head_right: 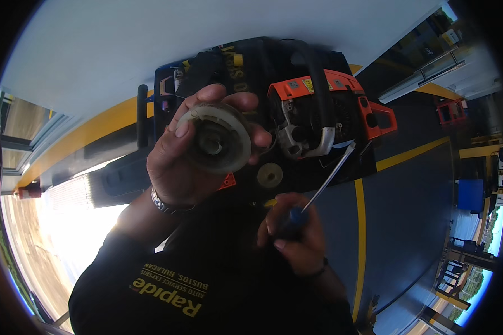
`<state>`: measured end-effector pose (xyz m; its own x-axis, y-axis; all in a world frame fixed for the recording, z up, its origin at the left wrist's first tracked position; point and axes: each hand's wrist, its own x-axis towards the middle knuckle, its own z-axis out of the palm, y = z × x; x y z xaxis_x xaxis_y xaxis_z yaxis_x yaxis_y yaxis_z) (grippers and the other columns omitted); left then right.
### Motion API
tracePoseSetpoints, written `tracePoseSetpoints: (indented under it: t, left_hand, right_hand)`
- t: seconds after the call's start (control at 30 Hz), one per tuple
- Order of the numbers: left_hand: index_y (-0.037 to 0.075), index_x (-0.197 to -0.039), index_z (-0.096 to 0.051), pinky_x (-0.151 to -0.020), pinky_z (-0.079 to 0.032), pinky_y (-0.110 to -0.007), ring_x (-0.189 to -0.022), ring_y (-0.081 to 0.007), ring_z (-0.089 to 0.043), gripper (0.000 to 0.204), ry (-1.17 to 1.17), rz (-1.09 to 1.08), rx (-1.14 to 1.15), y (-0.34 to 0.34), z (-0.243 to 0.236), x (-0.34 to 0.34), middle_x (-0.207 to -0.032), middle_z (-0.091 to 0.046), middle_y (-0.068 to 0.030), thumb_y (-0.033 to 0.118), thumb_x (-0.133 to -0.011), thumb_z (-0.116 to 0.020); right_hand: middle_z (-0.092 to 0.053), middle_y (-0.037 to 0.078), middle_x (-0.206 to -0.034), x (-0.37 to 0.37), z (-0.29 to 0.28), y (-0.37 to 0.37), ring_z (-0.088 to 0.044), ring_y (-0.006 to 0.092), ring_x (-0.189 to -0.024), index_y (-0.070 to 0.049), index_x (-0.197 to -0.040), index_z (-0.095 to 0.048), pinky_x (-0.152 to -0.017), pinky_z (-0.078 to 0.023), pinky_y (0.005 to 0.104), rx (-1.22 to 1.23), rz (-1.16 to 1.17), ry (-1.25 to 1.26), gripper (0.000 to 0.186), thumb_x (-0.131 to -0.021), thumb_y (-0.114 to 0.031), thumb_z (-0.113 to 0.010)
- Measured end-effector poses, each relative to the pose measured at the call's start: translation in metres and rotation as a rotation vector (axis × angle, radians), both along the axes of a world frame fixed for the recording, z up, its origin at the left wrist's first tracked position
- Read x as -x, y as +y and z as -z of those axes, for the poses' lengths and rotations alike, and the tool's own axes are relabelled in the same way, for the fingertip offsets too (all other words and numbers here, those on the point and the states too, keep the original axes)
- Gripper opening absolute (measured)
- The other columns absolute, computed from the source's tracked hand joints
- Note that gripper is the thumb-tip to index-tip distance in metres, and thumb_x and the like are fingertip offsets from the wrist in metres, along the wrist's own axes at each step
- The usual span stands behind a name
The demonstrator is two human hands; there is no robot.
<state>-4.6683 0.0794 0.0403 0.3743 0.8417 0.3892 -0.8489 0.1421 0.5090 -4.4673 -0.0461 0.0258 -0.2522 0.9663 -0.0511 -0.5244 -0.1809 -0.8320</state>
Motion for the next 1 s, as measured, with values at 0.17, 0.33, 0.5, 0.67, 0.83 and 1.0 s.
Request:
tracePoseSetpoints:
  t: [0.17, 0.33, 0.5, 0.67, 0.83, 1.0]
  left_hand:
    - [0.013, -0.134, -0.047, -0.071, -0.059, -0.045, -0.100, -0.0442, -0.066, 0.045, 0.009, 0.148, 0.201, -0.008, 0.003, -0.001, -0.127, -0.054, -0.0266, 0.038, -0.098, -0.052]
    - [0.012, -0.131, -0.048, -0.068, -0.060, -0.047, -0.092, -0.0453, -0.068, 0.039, 0.092, 0.196, 0.298, -0.007, -0.005, -0.006, -0.122, -0.057, -0.0297, 0.036, -0.100, -0.045]
    - [0.005, -0.137, -0.043, -0.078, -0.059, -0.047, -0.103, -0.0441, -0.065, 0.053, 0.125, 0.165, 0.447, -0.007, -0.021, -0.014, -0.126, -0.056, -0.0298, 0.031, -0.091, -0.047]
    - [0.000, -0.141, -0.038, -0.088, -0.055, -0.047, -0.108, -0.0388, -0.064, 0.063, 0.133, 0.248, 0.393, -0.005, -0.022, -0.009, -0.126, -0.057, -0.0275, 0.033, -0.087, -0.045]
    - [-0.003, -0.140, -0.037, -0.094, -0.053, -0.044, -0.111, -0.0345, -0.063, 0.062, 0.240, 0.251, 0.406, -0.005, -0.017, -0.003, -0.126, -0.057, -0.0245, 0.036, -0.092, -0.041]
    - [-0.005, -0.137, -0.041, -0.097, -0.052, -0.044, -0.114, -0.0326, -0.062, 0.058, 0.283, 0.271, 0.410, -0.006, -0.018, 0.000, -0.128, -0.056, -0.0232, 0.036, -0.095, -0.039]
  right_hand:
    - [-0.059, 0.014, -0.100, 0.015, -0.010, 0.024, -0.062, 0.0159, -0.075, 0.001, -0.127, -0.046, -0.062, -0.053, 0.0278, 0.014, 0.177, -0.056, 0.045, -0.085, -0.001, -0.061]
    - [-0.058, 0.013, -0.105, 0.021, -0.021, 0.038, -0.062, 0.0128, -0.079, 0.001, -0.128, -0.047, -0.067, -0.054, 0.0273, -0.105, 0.176, -0.204, 0.049, -0.083, 0.002, -0.067]
    - [-0.058, 0.011, -0.106, 0.045, -0.030, 0.047, -0.056, 0.0143, -0.100, 0.000, -0.143, -0.037, -0.083, -0.053, 0.0306, -0.254, 0.402, -0.251, 0.071, -0.080, 0.007, -0.069]
    - [-0.059, 0.010, -0.111, 0.030, -0.024, 0.052, -0.047, 0.0166, -0.107, -0.003, -0.143, -0.044, -0.087, -0.048, 0.0288, -0.524, 0.449, -0.560, 0.063, -0.086, 0.000, -0.069]
    - [-0.059, 0.010, -0.117, 0.007, -0.057, 0.072, -0.046, 0.0225, -0.104, -0.003, -0.127, -0.062, -0.082, -0.047, 0.0306, -0.679, 0.189, -1.050, 0.058, -0.078, -0.027, -0.083]
    - [-0.049, 0.011, -0.109, 0.002, -0.059, 0.096, -0.051, 0.0187, -0.092, -0.007, -0.119, -0.064, -0.066, -0.049, 0.0277, -0.899, 0.113, -1.189, 0.074, -0.061, -0.043, -0.093]
